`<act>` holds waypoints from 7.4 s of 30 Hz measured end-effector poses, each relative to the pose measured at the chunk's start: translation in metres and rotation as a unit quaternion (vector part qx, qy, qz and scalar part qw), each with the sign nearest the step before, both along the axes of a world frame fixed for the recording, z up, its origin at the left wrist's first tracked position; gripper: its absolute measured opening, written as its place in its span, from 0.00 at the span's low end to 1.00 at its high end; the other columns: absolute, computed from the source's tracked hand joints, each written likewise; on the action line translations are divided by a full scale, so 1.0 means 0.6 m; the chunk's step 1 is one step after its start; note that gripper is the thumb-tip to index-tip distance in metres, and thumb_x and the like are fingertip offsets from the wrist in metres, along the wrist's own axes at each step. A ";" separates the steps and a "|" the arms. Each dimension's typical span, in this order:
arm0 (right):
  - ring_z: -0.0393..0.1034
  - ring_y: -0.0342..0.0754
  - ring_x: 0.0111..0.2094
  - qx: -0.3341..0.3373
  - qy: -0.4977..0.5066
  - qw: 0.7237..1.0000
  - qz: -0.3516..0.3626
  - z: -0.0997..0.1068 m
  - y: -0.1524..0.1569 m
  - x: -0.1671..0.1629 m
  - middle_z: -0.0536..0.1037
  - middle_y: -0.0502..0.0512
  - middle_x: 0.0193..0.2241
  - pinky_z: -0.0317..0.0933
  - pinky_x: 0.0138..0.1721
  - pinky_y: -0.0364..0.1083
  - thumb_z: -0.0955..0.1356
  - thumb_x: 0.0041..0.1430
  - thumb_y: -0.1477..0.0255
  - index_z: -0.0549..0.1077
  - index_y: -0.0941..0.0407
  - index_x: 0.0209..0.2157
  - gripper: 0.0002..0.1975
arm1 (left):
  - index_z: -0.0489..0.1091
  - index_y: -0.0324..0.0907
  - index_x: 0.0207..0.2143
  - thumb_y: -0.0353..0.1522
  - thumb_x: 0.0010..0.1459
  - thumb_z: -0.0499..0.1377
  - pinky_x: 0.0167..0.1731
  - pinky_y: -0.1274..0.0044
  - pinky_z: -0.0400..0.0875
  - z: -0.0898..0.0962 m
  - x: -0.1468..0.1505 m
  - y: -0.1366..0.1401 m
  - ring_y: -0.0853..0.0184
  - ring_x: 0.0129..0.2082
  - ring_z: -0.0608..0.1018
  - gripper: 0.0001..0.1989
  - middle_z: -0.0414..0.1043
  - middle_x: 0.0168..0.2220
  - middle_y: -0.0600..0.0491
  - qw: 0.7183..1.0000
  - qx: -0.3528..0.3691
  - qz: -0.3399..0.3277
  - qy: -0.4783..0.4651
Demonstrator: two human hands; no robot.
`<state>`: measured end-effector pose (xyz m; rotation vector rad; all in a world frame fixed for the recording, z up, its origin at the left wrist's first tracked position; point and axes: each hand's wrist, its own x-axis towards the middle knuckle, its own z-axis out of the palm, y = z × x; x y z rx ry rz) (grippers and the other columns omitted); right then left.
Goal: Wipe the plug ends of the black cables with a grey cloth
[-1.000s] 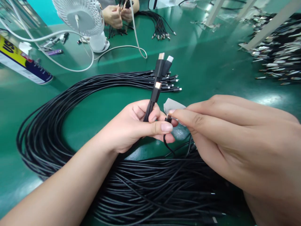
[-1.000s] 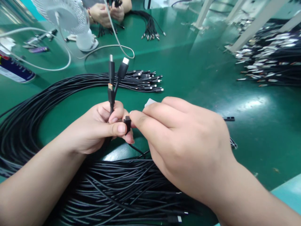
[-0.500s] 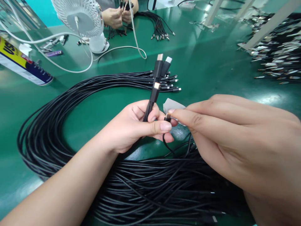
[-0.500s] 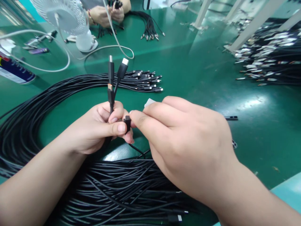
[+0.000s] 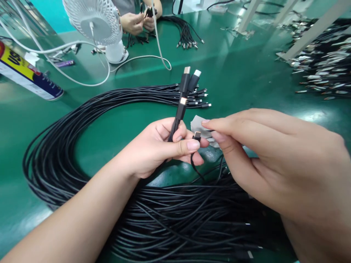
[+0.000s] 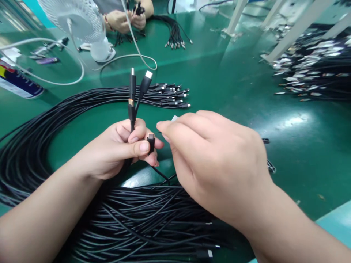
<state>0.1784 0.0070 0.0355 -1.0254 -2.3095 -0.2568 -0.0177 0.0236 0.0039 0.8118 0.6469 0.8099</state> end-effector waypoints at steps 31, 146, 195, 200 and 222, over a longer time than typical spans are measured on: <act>0.68 0.41 0.23 -0.283 0.155 0.944 0.069 0.014 0.020 -0.006 0.80 0.48 0.24 0.58 0.24 0.41 0.69 0.59 0.76 0.79 0.55 0.27 0.08 | 0.59 0.39 0.21 0.23 0.50 0.69 0.24 0.85 0.75 0.003 0.001 0.001 0.71 0.24 0.81 0.18 0.74 0.21 0.58 1.000 0.018 -0.013 0.018; 0.77 0.49 0.32 0.010 0.002 0.999 0.033 -0.006 0.004 -0.007 0.82 0.53 0.31 0.64 0.31 0.47 0.64 0.62 0.78 0.75 0.56 0.39 0.09 | 0.55 0.41 0.21 0.27 0.53 0.68 0.29 0.82 0.75 0.006 0.007 -0.005 0.70 0.25 0.80 0.21 0.75 0.23 0.54 0.999 0.041 -0.024 -0.013; 0.71 0.43 0.24 -0.420 0.279 0.862 0.053 -0.003 0.024 -0.016 0.77 0.51 0.21 0.64 0.26 0.42 0.67 0.62 0.69 0.74 0.57 0.27 0.11 | 0.57 0.39 0.22 0.18 0.48 0.66 0.26 0.80 0.75 0.003 -0.004 -0.013 0.67 0.25 0.82 0.18 0.78 0.28 0.52 0.989 0.038 -0.130 -0.057; 0.70 0.44 0.25 -0.384 0.309 0.869 0.023 -0.004 0.024 -0.017 0.78 0.52 0.25 0.63 0.25 0.42 0.70 0.58 0.69 0.75 0.57 0.30 0.06 | 0.60 0.38 0.23 0.19 0.46 0.67 0.28 0.79 0.76 0.007 -0.004 -0.014 0.68 0.26 0.82 0.16 0.79 0.39 0.48 0.991 0.053 -0.120 -0.040; 0.58 0.38 0.20 -0.314 0.289 0.901 0.079 -0.004 0.011 -0.022 0.71 0.47 0.21 0.54 0.22 0.40 0.69 0.59 0.72 0.74 0.58 0.29 0.06 | 0.56 0.45 0.14 0.39 0.32 0.76 0.15 0.74 0.74 -0.026 -0.032 -0.007 0.65 0.08 0.71 0.28 0.66 0.13 0.58 0.971 0.138 -0.159 -0.112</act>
